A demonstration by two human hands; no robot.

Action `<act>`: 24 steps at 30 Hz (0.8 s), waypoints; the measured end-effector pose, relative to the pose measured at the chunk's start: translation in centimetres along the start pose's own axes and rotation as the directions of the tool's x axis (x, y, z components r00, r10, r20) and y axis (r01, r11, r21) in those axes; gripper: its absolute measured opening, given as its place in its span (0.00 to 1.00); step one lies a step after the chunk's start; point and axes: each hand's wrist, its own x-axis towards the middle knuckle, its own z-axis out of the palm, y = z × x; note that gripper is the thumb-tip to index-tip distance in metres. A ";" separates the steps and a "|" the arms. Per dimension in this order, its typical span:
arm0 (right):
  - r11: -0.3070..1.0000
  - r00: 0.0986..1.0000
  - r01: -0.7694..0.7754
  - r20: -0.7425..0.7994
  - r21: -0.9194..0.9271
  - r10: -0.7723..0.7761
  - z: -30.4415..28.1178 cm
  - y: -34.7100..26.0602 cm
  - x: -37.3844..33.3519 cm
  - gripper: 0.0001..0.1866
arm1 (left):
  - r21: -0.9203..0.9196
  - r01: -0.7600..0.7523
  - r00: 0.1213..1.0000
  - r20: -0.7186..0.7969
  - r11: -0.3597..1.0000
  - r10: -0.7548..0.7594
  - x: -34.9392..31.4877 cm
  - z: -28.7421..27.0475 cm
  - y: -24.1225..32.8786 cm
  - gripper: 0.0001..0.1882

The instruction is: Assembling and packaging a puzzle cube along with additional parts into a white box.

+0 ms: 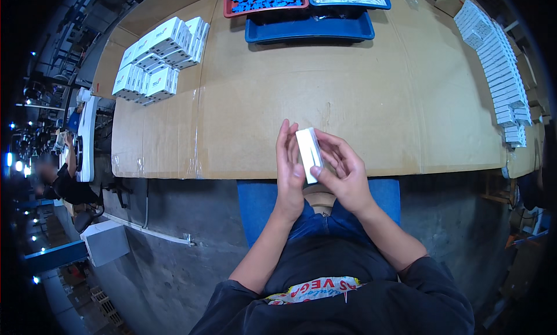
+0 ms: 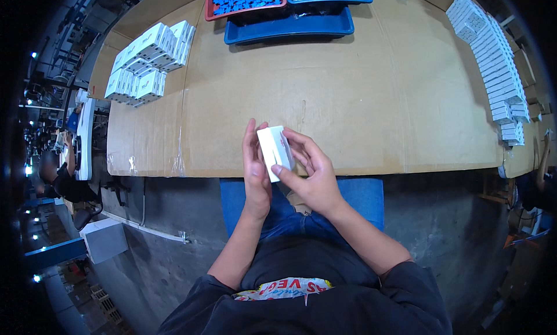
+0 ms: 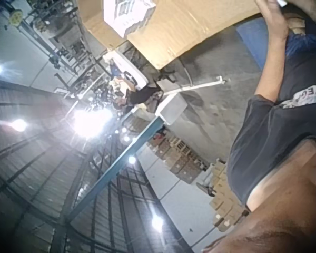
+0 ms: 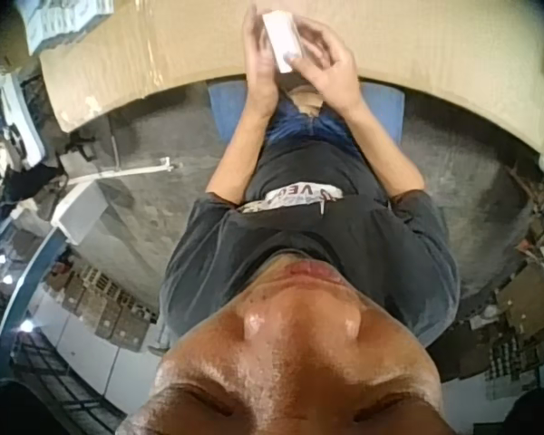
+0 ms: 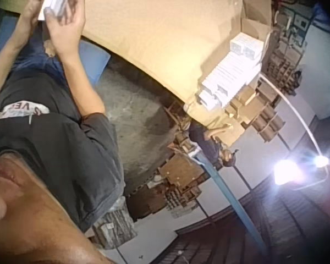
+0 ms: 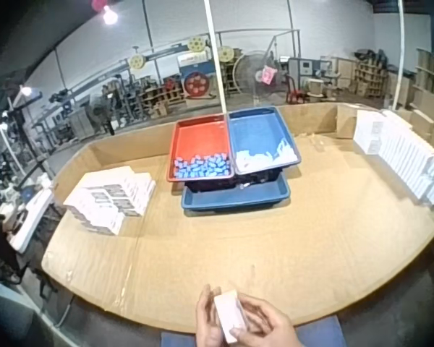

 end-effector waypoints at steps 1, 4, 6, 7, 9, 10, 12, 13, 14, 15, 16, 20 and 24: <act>0.977 0.988 0.153 0.027 -0.150 -0.151 0.3 0.3 -0.2 0.37 | -0.181 0.131 0.991 0.002 0.975 -0.133 -0.1 0.1 0.4 0.51; 0.860 0.942 0.335 0.103 -0.385 -0.320 0.5 0.3 -0.6 0.37 | -0.311 0.291 0.954 0.019 0.905 -0.300 -0.3 0.6 1.1 0.42; 0.661 0.895 0.420 0.164 -0.622 -0.415 1.0 -0.4 -1.0 0.33 | -0.295 0.277 0.957 -0.005 0.915 -0.291 -0.1 1.0 1.8 0.42; 0.657 0.891 0.419 0.144 -0.627 -0.431 1.2 -0.7 -1.2 0.29 | -0.286 0.246 0.962 -0.045 0.926 -0.270 -0.3 1.3 1.8 0.44; 0.679 0.890 0.410 0.103 -0.610 -0.445 1.9 0.3 -1.8 0.28 | -0.253 0.197 0.972 -0.078 0.947 -0.223 -0.3 1.7 1.6 0.45; 0.696 0.887 0.400 0.061 -0.596 -0.458 2.1 0.8 -2.0 0.28 | -0.222 0.148 0.979 -0.105 0.964 -0.175 -0.2 2.0 1.6 0.46; 0.644 0.854 0.456 0.099 -0.614 -0.511 2.2 1.2 -1.8 0.27 | -0.220 0.130 0.980 -0.120 0.967 -0.159 -0.2 2.2 1.8 0.48; 0.586 0.816 0.510 0.140 -0.630 -0.560 2.1 1.3 -1.6 0.26 | -0.223 0.112 0.980 -0.135 0.968 -0.145 -0.3 2.3 1.8 0.49; 0.587 0.817 0.508 0.137 -0.631 -0.560 2.0 1.3 -1.6 0.26 | -0.225 0.094 0.980 -0.151 0.970 -0.130 -0.3 2.3 1.8 0.50; 0.576 0.809 0.527 0.163 -0.625 -0.564 1.9 1.3 -1.6 0.26 | -0.225 0.096 0.980 -0.149 0.970 -0.132 -0.4 2.3 1.9 0.50; 0.565 0.801 0.547 0.190 -0.618 -0.568 1.8 1.3 -1.6 0.26 | -0.217 0.085 0.983 -0.143 0.972 -0.118 -0.4 2.2 1.9 0.51; 0.536 0.791 0.559 0.213 -0.633 -0.574 1.3 1.5 -1.6 0.25 | -0.226 0.094 0.990 -0.082 0.969 -0.115 -0.5 1.8 1.6 0.55; 0.523 0.781 0.574 0.229 -0.630 -0.580 1.3 1.3 -1.6 0.24 | -0.259 0.100 0.988 -0.085 0.961 -0.126 -0.6 2.0 1.7 0.54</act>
